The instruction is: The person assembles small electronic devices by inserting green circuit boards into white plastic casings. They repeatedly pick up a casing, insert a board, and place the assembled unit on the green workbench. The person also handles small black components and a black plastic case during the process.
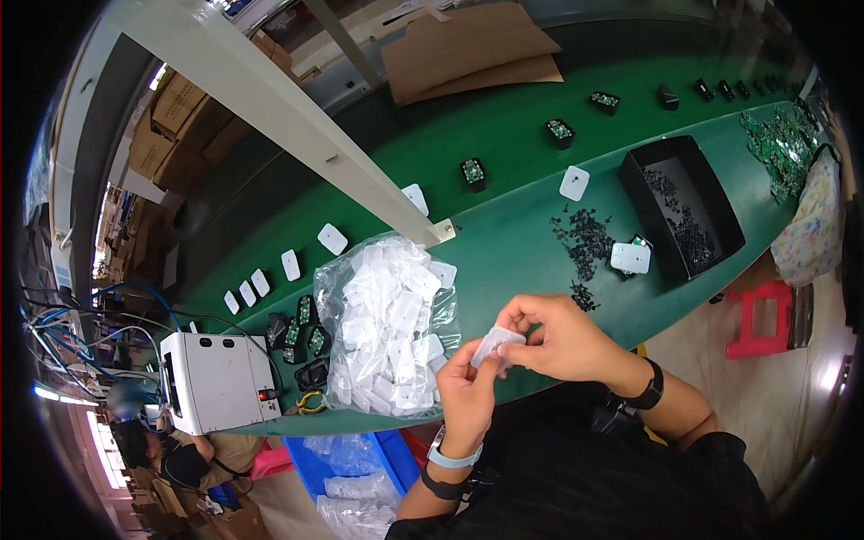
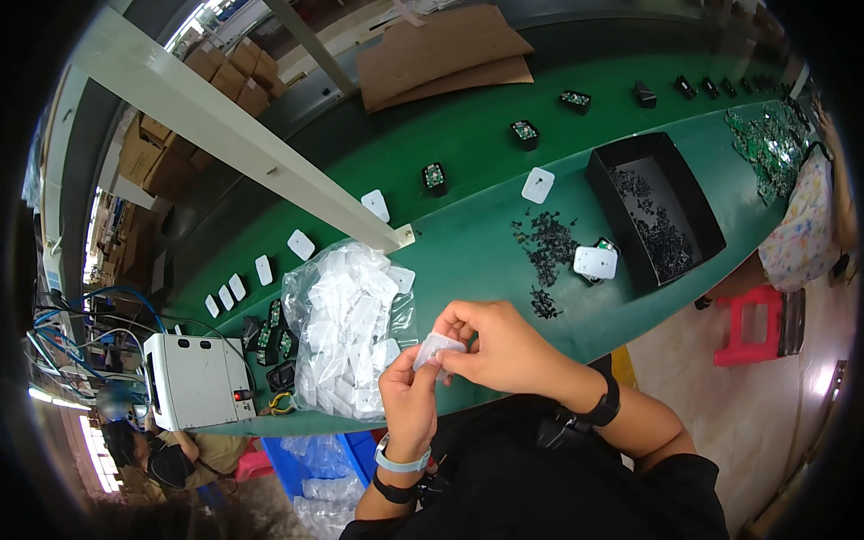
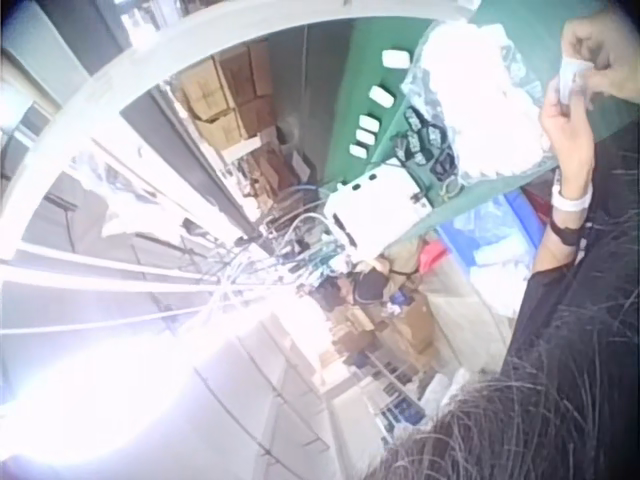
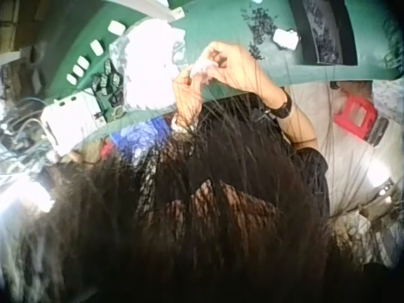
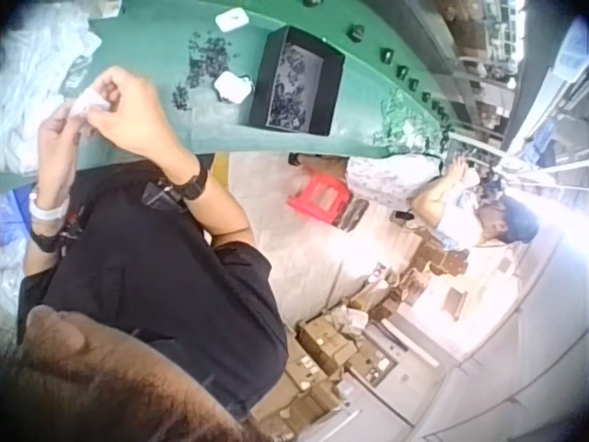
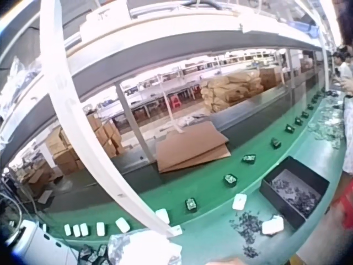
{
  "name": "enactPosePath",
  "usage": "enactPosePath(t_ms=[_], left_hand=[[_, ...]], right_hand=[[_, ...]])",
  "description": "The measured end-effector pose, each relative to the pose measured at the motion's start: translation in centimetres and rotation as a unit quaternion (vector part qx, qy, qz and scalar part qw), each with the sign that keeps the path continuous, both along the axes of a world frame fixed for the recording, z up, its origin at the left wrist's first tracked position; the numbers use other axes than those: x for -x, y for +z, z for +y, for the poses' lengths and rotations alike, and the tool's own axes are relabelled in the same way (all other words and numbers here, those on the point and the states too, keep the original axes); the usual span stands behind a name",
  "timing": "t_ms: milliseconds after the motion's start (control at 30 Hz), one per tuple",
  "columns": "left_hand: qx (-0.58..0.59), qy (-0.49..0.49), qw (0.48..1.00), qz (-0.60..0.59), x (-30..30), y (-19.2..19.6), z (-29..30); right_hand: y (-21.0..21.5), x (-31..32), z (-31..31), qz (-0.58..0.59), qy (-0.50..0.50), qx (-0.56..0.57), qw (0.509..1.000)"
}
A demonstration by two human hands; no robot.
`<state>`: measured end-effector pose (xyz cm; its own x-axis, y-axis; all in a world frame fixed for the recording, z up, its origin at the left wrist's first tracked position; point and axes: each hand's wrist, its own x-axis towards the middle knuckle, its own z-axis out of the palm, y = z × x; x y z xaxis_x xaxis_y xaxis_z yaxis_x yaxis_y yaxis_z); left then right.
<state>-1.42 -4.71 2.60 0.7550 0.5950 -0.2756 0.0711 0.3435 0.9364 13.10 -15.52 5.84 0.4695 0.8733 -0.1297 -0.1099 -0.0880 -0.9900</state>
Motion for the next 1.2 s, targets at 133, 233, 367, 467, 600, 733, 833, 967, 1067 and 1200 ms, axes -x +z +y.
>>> enactPosePath(t_ms=[133,233,367,467,600,733,833,967,1067,1200], left_hand=[[0.014,0.04,0.999,0.023,0.3,-0.9,1.1],[0.071,0.051,0.996,-0.007,0.2,-1.8,2.3],[0.126,0.081,0.988,-0.046,0.4,-1.6,3.6],[0.159,0.088,0.981,-0.072,1.0,-1.9,4.3],[0.186,0.065,0.976,-0.091,0.2,-2.5,4.7],[0.178,0.066,0.977,-0.102,0.9,-2.1,5.1],[0.177,0.034,0.976,-0.124,0.2,-2.1,5.1],[0.242,0.004,0.954,-0.175,-0.3,-1.3,4.9],[0.266,-0.016,0.948,-0.175,-1.0,-1.4,4.0],[0.295,-0.053,0.934,-0.195,-1.7,-0.8,2.1]], right_hand=[[-0.7,-5.9,1.6,-0.103,0.135,0.02,0.985],[-2.7,-11.3,6.8,-0.302,-0.08,0.089,0.946],[-8.9,-13.6,14.5,-0.46,-0.236,0.177,0.837],[-9.3,-13.7,17.2,-0.459,-0.25,0.257,0.813],[-12.6,-16.8,17.0,-0.456,-0.272,0.209,0.821],[-9.8,-14.9,14.4,-0.393,-0.248,0.071,0.882],[-3.7,-11.3,7.7,-0.24,-0.148,0.013,0.959],[1.5,-6.4,0.4,-0.142,-0.043,-0.007,0.989],[1.3,-3.8,-2.2,-0.065,-0.044,-0.022,0.997],[1.9,-1.8,-3.1,-0.064,-0.027,-0.002,0.998]])
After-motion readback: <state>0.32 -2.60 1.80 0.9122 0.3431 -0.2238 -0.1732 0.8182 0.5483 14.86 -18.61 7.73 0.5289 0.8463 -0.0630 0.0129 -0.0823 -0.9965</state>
